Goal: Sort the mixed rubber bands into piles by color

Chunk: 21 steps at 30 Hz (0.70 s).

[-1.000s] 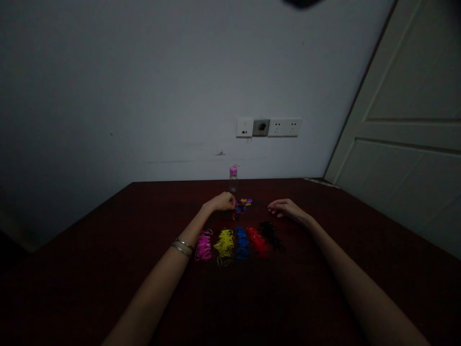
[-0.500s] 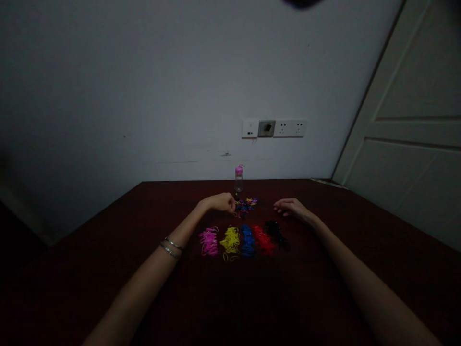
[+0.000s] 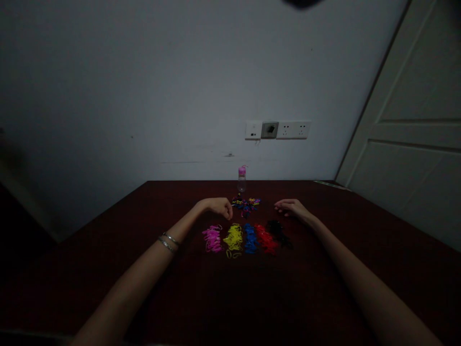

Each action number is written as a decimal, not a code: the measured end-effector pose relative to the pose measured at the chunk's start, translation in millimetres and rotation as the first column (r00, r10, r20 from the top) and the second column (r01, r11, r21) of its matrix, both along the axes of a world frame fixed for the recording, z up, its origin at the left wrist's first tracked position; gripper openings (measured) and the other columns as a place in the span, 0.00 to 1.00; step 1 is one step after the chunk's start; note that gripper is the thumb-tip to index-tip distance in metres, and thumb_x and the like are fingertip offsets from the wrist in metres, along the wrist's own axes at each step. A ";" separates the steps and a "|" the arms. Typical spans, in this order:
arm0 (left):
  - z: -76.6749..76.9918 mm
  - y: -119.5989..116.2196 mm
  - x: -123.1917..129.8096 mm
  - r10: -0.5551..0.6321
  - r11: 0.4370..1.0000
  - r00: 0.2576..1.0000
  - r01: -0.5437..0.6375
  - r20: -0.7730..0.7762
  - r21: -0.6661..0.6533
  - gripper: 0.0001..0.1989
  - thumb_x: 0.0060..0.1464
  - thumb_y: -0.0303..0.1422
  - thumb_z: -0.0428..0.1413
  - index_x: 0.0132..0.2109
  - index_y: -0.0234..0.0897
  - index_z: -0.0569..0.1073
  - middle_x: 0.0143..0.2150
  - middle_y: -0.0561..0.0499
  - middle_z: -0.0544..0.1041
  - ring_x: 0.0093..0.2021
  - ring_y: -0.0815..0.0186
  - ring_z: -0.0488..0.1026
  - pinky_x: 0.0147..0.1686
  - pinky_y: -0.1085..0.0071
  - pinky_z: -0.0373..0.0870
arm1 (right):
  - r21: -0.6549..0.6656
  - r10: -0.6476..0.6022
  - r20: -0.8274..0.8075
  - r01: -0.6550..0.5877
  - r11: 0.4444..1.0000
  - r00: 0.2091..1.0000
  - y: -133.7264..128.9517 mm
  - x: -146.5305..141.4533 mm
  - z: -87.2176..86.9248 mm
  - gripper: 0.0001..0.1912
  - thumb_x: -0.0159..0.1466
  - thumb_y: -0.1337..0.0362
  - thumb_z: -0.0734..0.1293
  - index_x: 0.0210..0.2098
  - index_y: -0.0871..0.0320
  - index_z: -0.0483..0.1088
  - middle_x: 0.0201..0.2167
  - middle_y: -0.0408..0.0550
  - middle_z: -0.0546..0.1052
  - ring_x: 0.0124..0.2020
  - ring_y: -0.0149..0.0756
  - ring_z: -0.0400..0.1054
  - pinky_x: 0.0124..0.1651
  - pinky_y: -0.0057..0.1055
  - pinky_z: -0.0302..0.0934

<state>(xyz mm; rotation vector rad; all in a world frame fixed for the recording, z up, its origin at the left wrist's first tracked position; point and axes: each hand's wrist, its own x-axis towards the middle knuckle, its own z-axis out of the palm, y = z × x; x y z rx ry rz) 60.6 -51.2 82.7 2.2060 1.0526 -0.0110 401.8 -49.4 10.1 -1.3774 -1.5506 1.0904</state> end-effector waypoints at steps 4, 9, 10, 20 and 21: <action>-21.1 21.1 -18.8 0.151 0.958 0.983 -0.172 0.103 0.228 0.09 0.40 0.30 0.56 0.31 0.32 0.78 0.24 0.53 0.73 0.26 0.71 0.65 0.27 0.77 0.59 | 0.030 -0.018 0.014 0.017 0.999 1.000 0.5 -3.6 -2.0 0.13 0.51 0.60 0.66 0.33 0.60 0.75 0.34 0.53 0.78 0.30 0.33 0.70 0.23 0.22 0.60; -52.3 36.1 -38.6 0.388 0.748 0.858 -0.507 0.337 0.429 0.14 0.45 0.40 0.54 0.31 0.32 0.77 0.25 0.51 0.73 0.27 0.69 0.65 0.27 0.75 0.58 | 0.063 -0.035 0.028 0.033 0.997 0.999 -0.3 -7.5 -2.6 0.13 0.51 0.59 0.66 0.33 0.60 0.74 0.32 0.52 0.78 0.28 0.32 0.69 0.22 0.22 0.58; -56.5 38.0 -41.5 0.427 0.714 0.809 -0.575 0.404 0.399 0.15 0.45 0.41 0.54 0.30 0.32 0.77 0.24 0.51 0.72 0.27 0.69 0.65 0.27 0.75 0.58 | 0.068 -0.033 0.028 0.031 0.997 0.999 -0.5 -8.0 -2.5 0.13 0.51 0.60 0.66 0.32 0.60 0.74 0.31 0.52 0.78 0.28 0.32 0.69 0.21 0.22 0.58; -67.7 45.3 -56.5 0.620 0.592 0.342 -0.794 0.706 -0.135 0.20 0.47 0.46 0.49 0.31 0.31 0.73 0.14 0.60 0.52 0.15 0.75 0.49 0.17 0.76 0.45 | 0.125 0.039 0.117 -0.053 0.991 0.992 -1.1 -34.3 9.0 0.13 0.49 0.60 0.67 0.32 0.60 0.74 0.29 0.47 0.77 0.26 0.31 0.67 0.24 0.23 0.59; -69.0 45.7 -56.8 0.613 0.597 0.349 -0.792 0.709 -0.127 0.20 0.47 0.46 0.49 0.31 0.31 0.72 0.14 0.60 0.52 0.15 0.75 0.49 0.17 0.76 0.45 | 0.150 0.081 0.149 -0.104 0.983 0.985 -2.3 -42.0 11.9 0.13 0.49 0.60 0.67 0.32 0.61 0.74 0.28 0.47 0.77 0.26 0.31 0.67 0.26 0.24 0.59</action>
